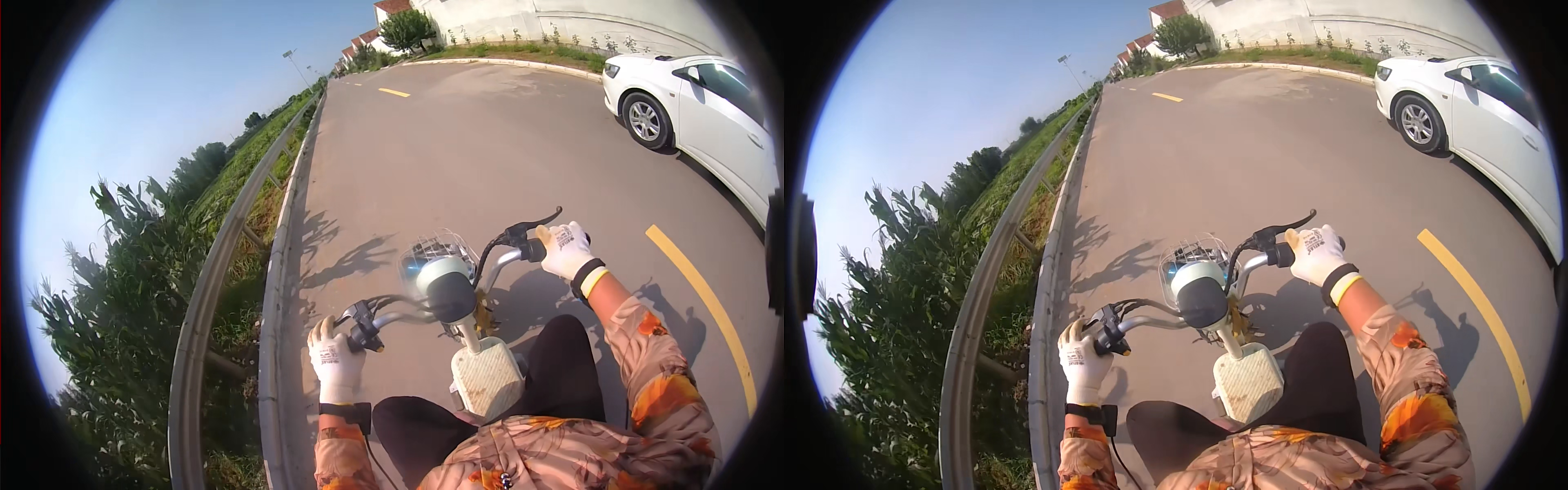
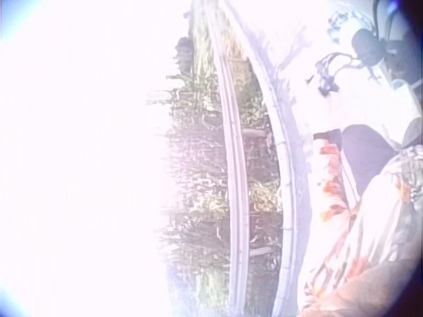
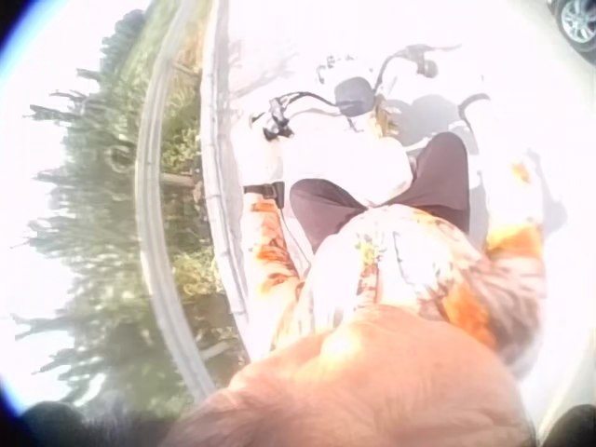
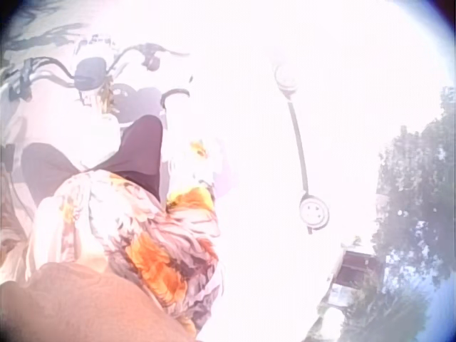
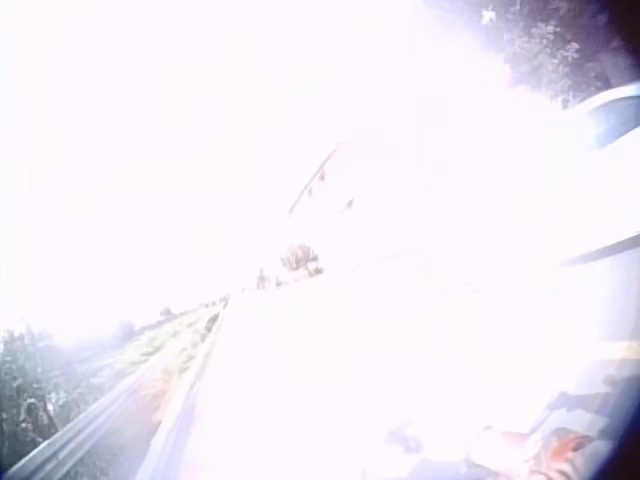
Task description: The person mounts an electric scooter, grips the handlebars, and rides it through a parking lot and onto a paved road, passing various vehicles and pedestrians.
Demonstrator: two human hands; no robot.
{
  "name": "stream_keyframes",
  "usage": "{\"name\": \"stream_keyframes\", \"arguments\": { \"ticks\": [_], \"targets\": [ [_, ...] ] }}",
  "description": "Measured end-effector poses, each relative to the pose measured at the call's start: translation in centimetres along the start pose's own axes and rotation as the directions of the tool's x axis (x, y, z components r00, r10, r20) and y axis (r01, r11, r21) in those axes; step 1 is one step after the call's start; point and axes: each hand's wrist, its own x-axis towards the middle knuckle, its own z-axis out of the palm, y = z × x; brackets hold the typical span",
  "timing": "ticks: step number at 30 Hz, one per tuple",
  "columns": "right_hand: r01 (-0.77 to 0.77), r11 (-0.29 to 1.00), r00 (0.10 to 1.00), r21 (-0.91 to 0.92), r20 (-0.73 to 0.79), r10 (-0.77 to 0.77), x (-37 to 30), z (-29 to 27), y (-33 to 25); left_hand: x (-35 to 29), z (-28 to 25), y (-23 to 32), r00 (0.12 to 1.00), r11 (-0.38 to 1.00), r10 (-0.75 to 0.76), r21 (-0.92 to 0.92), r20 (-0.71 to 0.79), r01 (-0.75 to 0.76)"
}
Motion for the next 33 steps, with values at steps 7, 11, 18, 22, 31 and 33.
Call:
{"name": "stream_keyframes", "arguments": {
  "ticks": [7,11,18,22,31,33],
  "targets": [
    [-0.001,1.000,0.999,0.014,-0.036,0.002,0.8,1.0,0.7,0.6,0.3,0.8,0.999,0.998,0.024,-0.052,-0.026,-0.026],
    [0.004,1.000,1.000,0.012,0.015,-0.004,0.7,1.2,0.9,0.6,0.6,0.7,1.000,0.999,0.021,-0.036,0.006,-0.021],
    [-0.014,0.999,1.000,0.030,-0.014,0.015,1.0,1.2,0.9,1.8,0.4,0.5,0.999,0.999,0.034,0.005,0.013,-0.035],
    [0.030,1.000,0.999,0.009,-0.026,-0.029,1.6,0.1,0.7,2.3,0.4,0.4,1.000,1.000,0.023,-0.010,0.003,-0.023],
    [0.024,1.000,0.998,0.004,-0.054,-0.024,1.5,1.0,1.3,1.7,1.3,1.1,0.999,0.999,0.028,-0.017,-0.016,-0.029],
    [0.024,1.000,0.997,0.013,-0.070,-0.023,1.9,0.9,1.7,2.4,1.0,1.5,1.000,0.999,0.032,-0.019,0.001,-0.032]
  ]
}}
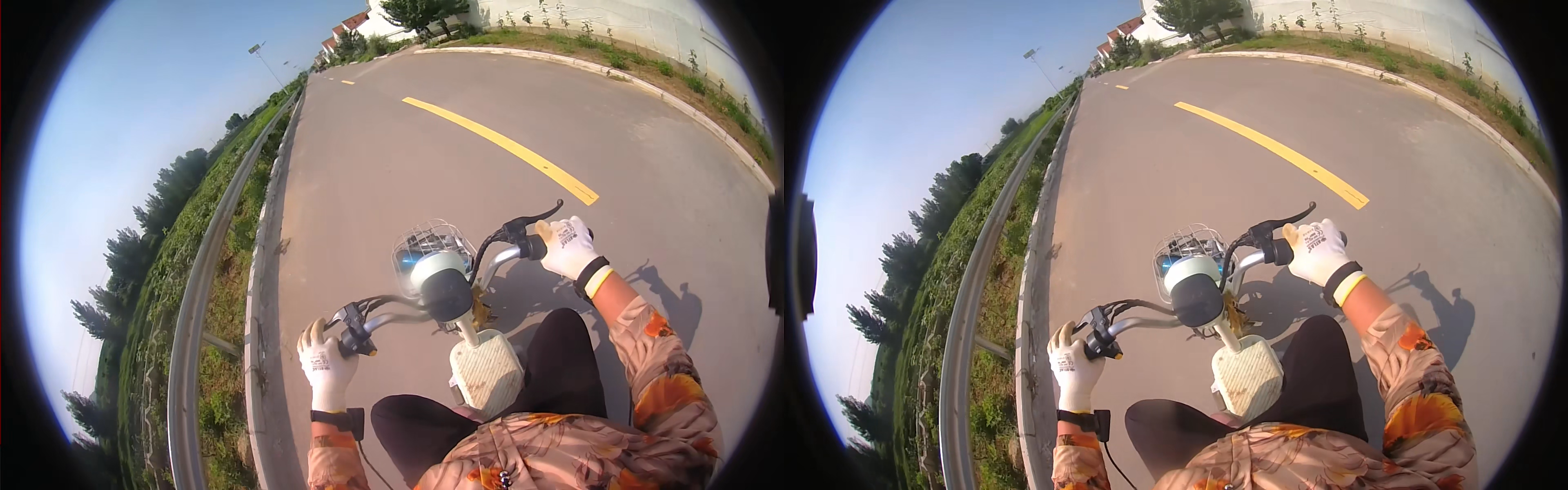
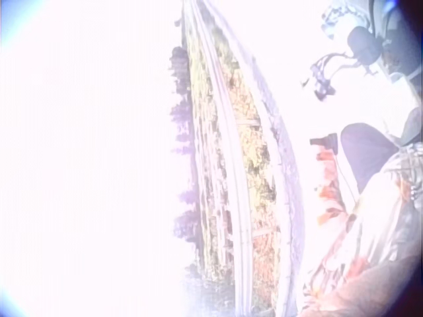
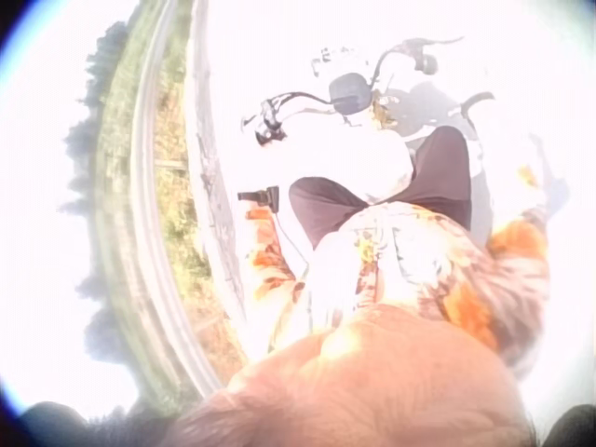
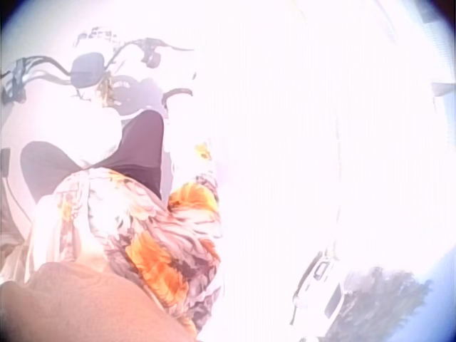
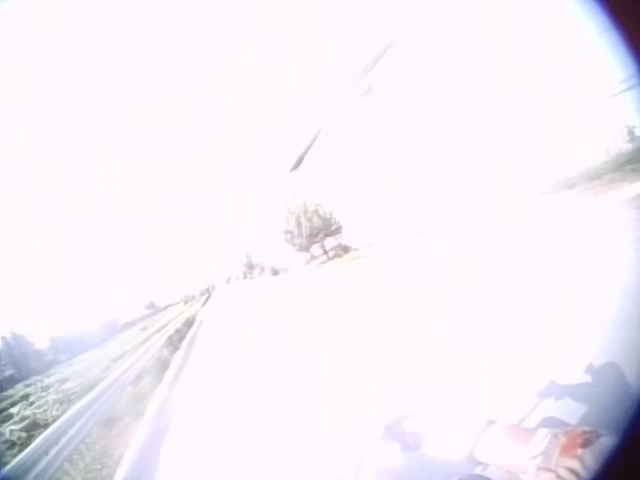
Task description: The person mounts an electric scooter, grips the handlebars, and rides it through a parking lot and onto a paved road, passing various vehicles and pedestrians.
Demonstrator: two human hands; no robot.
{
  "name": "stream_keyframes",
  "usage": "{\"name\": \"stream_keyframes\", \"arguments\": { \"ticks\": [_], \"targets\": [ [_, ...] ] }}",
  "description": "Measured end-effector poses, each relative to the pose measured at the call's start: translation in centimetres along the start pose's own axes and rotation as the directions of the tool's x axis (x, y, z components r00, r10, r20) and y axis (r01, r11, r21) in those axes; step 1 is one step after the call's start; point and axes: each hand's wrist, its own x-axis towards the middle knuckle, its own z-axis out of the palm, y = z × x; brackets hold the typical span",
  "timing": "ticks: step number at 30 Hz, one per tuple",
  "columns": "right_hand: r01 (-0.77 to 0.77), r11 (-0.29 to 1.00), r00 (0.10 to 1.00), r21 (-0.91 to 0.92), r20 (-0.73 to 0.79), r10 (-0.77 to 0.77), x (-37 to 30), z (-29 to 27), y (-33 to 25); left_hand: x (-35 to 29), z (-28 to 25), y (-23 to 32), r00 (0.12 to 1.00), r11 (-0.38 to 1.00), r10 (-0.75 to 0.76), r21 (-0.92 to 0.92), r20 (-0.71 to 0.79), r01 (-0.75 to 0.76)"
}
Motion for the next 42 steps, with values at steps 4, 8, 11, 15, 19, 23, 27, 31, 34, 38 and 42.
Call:
{"name": "stream_keyframes", "arguments": {
  "ticks": [4,8,11,15,19,23,27,31,34,38,42],
  "targets": [
    [0.007,1.000,1.000,0.001,-0.017,-0.007,1.9,-1.0,0.6,2.0,0.2,0.3,1.000,1.000,-0.007,-0.001,0.004,0.007],
    [0.022,1.000,1.000,-0.016,-0.013,-0.022,2.1,-1.1,1.8,2.4,0.0,1.5,1.000,1.000,-0.019,0.014,0.025,0.018],
    [0.004,1.000,1.000,-0.026,0.008,-0.004,1.3,-1.1,2.7,1.7,-0.1,2.7,1.000,1.000,-0.028,-0.001,0.014,0.028],
    [-0.003,1.000,1.000,-0.028,0.017,0.004,0.0,-0.6,4.0,0.9,-0.4,4.1,0.999,1.000,-0.026,0.014,0.030,0.025],
    [-0.023,0.999,0.999,-0.032,0.039,0.024,-0.3,-1.1,4.5,0.7,-0.4,4.9,1.000,1.000,-0.014,0.013,0.006,0.014],
    [-0.037,0.999,0.995,0.000,0.090,0.037,0.1,-1.5,4.5,0.8,-0.7,5.2,0.999,1.000,-0.027,0.004,0.026,0.027],
    [-0.004,1.000,0.998,0.015,0.069,0.003,-0.2,-2.4,3.9,1.0,-1.0,4.3,1.000,1.000,-0.021,-0.004,-0.003,0.021],
    [0.000,1.000,0.999,0.002,0.047,0.000,0.5,-1.4,3.4,1.2,-1.1,3.7,0.999,0.998,-0.049,-0.024,0.013,0.049],
    [0.005,1.000,1.000,0.004,0.030,-0.005,0.7,-0.6,2.3,1.0,-0.7,2.2,0.999,1.000,-0.029,0.009,0.030,0.029],
    [0.001,1.000,0.999,-0.026,0.041,0.000,1.3,-0.2,1.1,0.9,-0.5,1.5,0.998,0.998,-0.042,0.039,0.036,0.040],
    [0.037,0.999,0.999,-0.009,0.023,-0.037,1.7,0.0,0.6,0.3,0.4,1.2,0.997,0.995,-0.077,0.068,0.000,0.077]
  ]
}}
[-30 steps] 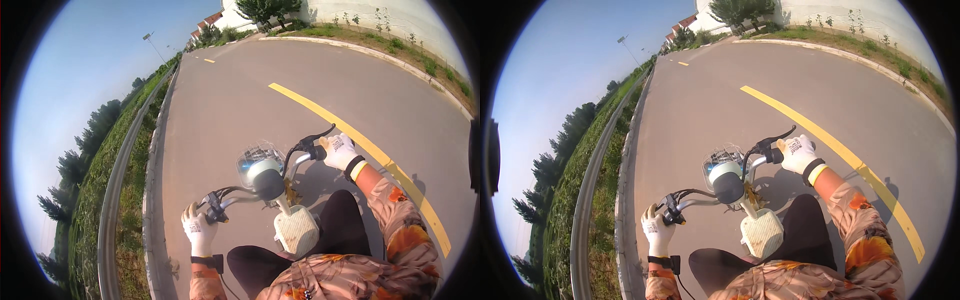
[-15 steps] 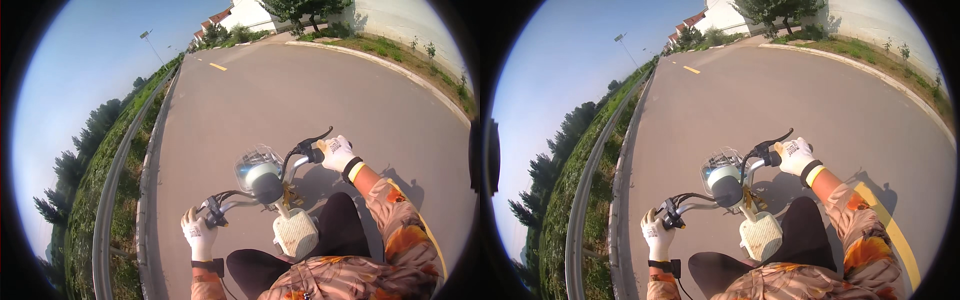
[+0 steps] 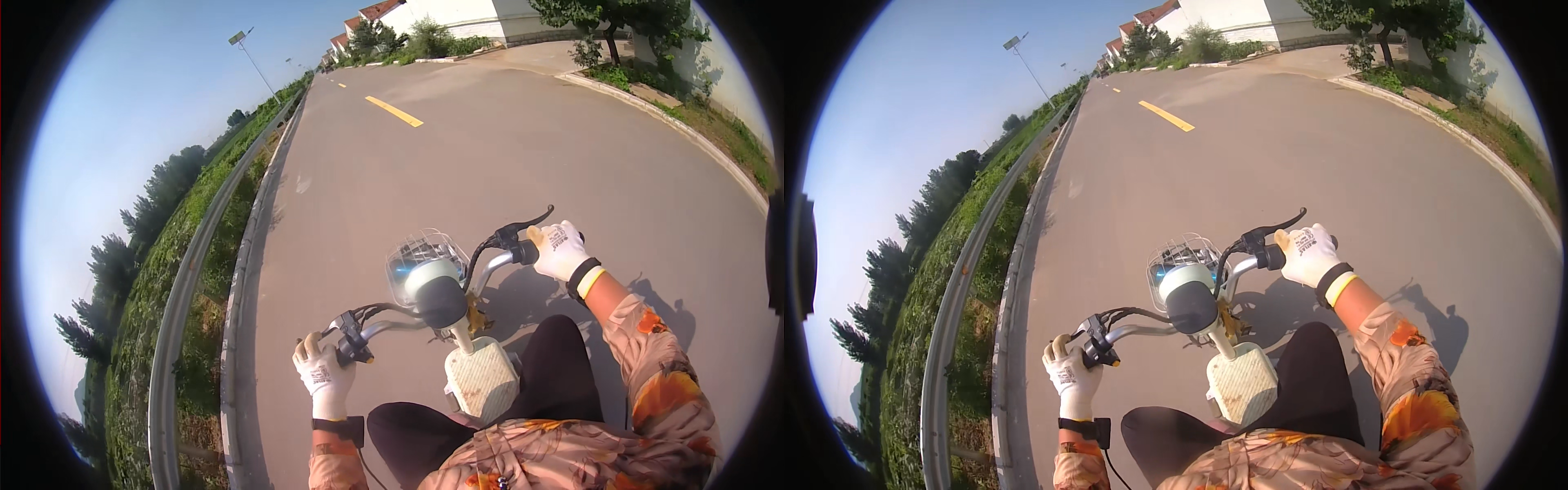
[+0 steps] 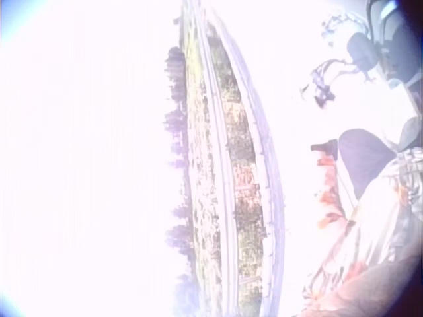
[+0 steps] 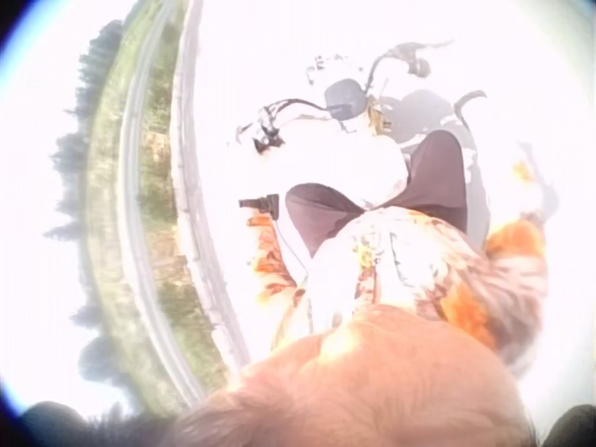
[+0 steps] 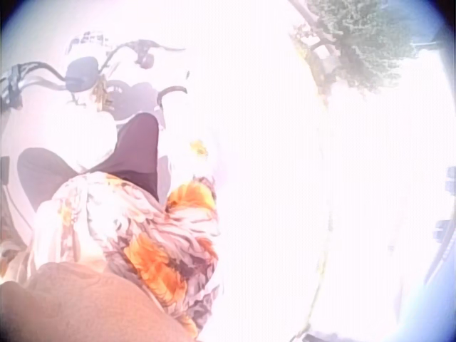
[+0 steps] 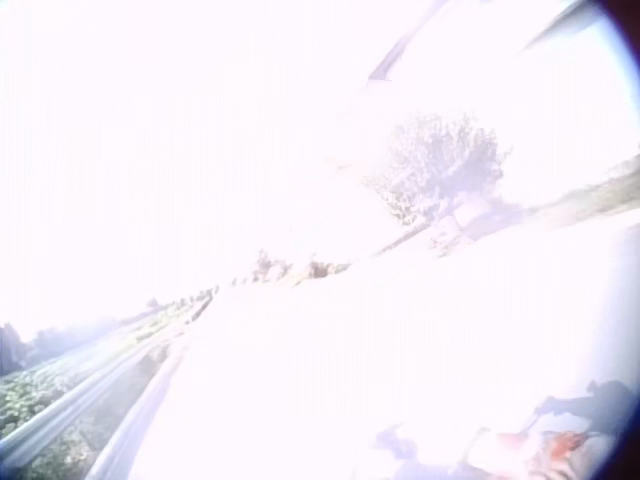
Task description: The person mounts an electric scooter, grips the handlebars, and rides it through a parking lot and onto a paved road, passing various vehicles and pedestrians.
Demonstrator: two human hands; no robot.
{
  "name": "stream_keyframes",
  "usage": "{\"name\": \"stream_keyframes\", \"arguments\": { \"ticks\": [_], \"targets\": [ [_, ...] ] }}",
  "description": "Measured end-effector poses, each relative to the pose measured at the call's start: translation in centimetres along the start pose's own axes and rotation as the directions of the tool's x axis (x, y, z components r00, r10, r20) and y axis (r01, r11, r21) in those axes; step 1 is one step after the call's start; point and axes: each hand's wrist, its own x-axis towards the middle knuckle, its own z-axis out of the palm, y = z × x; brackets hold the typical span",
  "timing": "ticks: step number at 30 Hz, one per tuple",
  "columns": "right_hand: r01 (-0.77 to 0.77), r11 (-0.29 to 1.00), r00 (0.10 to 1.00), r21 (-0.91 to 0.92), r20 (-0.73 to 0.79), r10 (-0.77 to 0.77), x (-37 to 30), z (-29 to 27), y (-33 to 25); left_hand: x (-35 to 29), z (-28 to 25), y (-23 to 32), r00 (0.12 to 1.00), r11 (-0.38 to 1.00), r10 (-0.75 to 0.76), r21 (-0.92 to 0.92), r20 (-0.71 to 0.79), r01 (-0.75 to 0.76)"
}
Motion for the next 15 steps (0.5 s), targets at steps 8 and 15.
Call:
{"name": "stream_keyframes", "arguments": {
  "ticks": [8,15],
  "targets": [
    [-0.026,1.000,0.999,-0.010,0.026,0.026,-1.1,-0.4,-0.8,0.0,-0.2,-0.9,0.977,0.994,-0.032,-0.094,0.210,0.052],
    [-0.044,0.999,0.999,0.013,-0.030,0.045,-2.2,-1.2,-1.7,-0.5,-1.6,-1.4,0.977,0.998,-0.030,-0.052,0.211,0.042]
  ]
}}
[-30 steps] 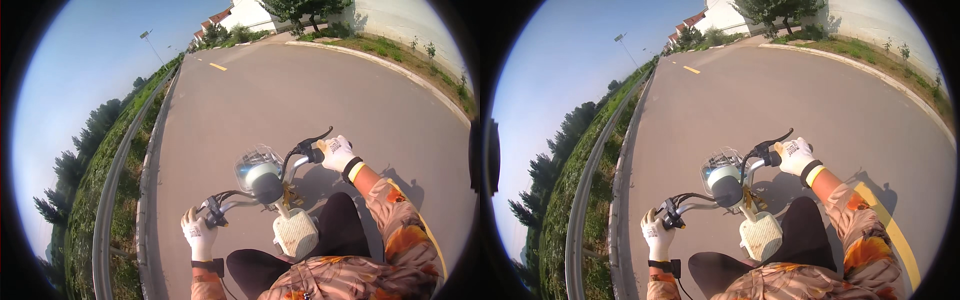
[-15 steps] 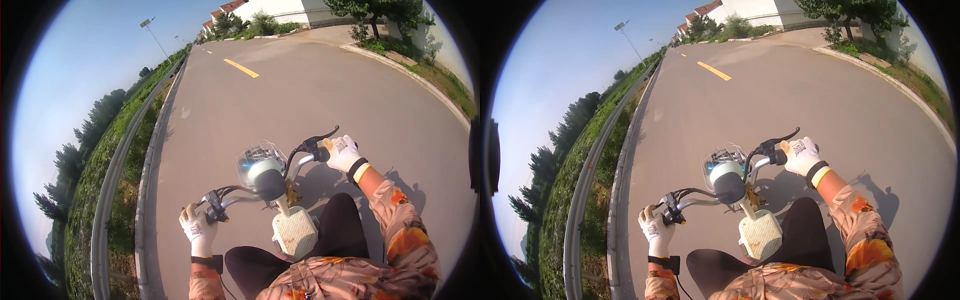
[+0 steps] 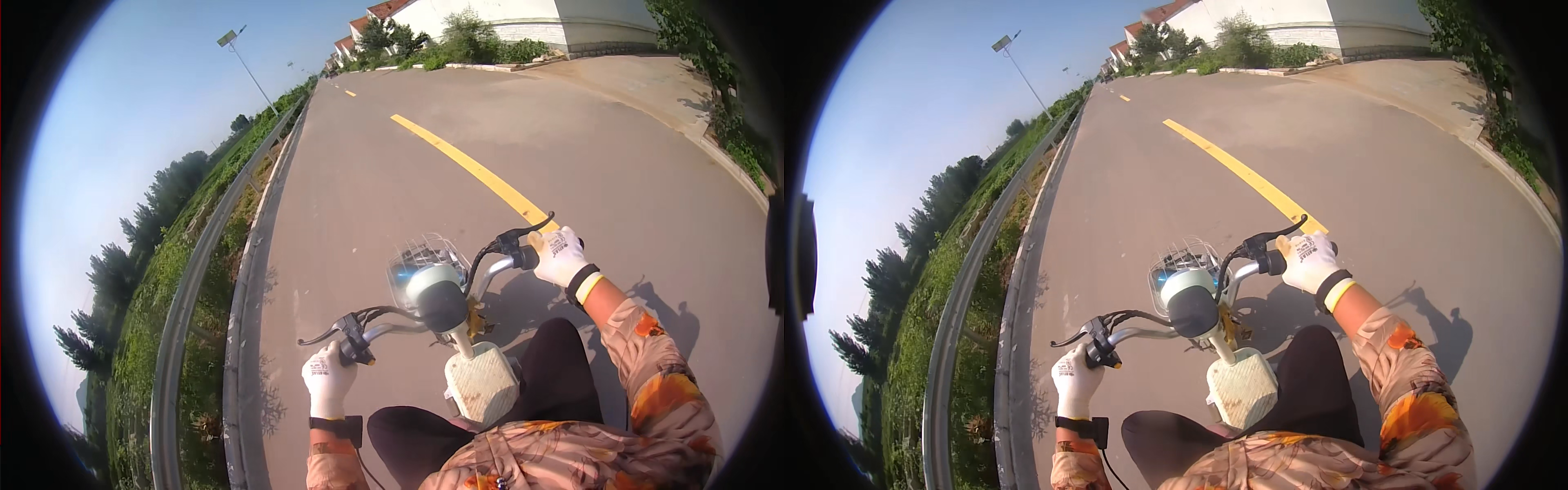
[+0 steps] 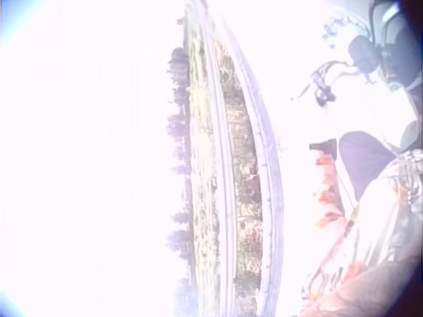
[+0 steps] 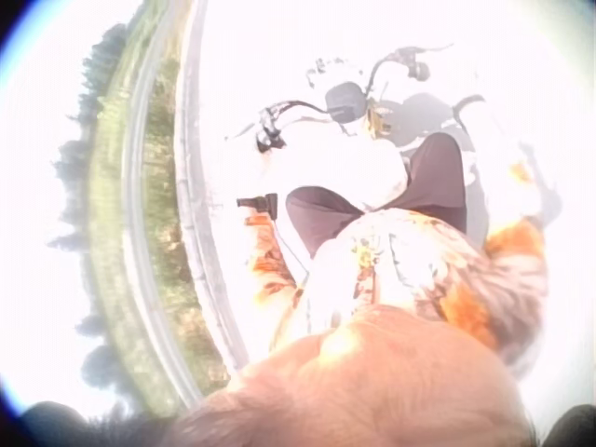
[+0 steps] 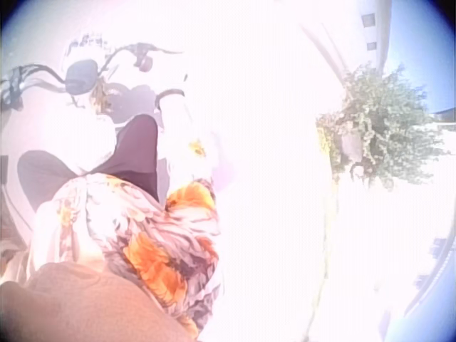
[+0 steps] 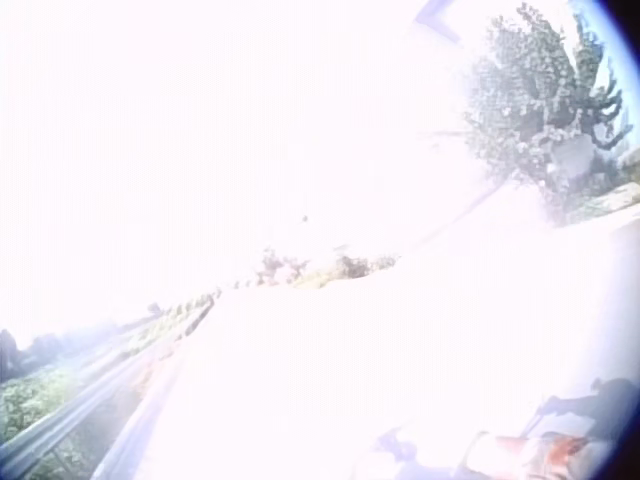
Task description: The person mounts an electric scooter, grips the handlebars, and rides it through a parking lot and onto a paved road, passing various vehicles and pedestrians.
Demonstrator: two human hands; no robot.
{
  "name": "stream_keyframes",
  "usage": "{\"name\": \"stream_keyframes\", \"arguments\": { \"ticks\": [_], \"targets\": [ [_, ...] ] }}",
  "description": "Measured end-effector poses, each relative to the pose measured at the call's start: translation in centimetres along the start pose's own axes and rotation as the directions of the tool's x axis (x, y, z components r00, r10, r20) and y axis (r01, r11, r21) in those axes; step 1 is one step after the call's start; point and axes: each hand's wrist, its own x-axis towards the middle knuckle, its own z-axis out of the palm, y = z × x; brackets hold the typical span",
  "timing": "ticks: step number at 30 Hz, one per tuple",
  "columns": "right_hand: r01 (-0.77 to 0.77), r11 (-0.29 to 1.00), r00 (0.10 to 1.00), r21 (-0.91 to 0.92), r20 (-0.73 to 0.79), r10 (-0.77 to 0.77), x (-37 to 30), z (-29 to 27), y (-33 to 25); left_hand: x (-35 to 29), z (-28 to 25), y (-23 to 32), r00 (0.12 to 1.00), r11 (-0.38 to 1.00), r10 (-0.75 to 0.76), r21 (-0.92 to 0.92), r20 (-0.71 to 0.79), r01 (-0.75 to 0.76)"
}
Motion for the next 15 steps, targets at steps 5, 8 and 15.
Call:
{"name": "stream_keyframes", "arguments": {
  "ticks": [5,8,15],
  "targets": [
    [0.017,1.000,0.999,0.017,-0.034,-0.017,-1.3,0.0,-0.5,-0.9,-0.9,-0.8,1.000,1.000,0.003,0.017,0.008,-0.003],
    [-0.027,1.000,0.999,0.001,0.029,0.027,-2.0,-0.9,-1.2,-1.1,-1.9,-1.4,1.000,1.000,0.002,0.031,0.018,-0.002],
    [-0.025,1.000,0.999,0.018,0.028,0.024,-3.2,-2.0,-2.5,-2.2,-2.2,-2.5,1.000,0.999,0.017,0.027,-0.003,-0.017]
  ]
}}
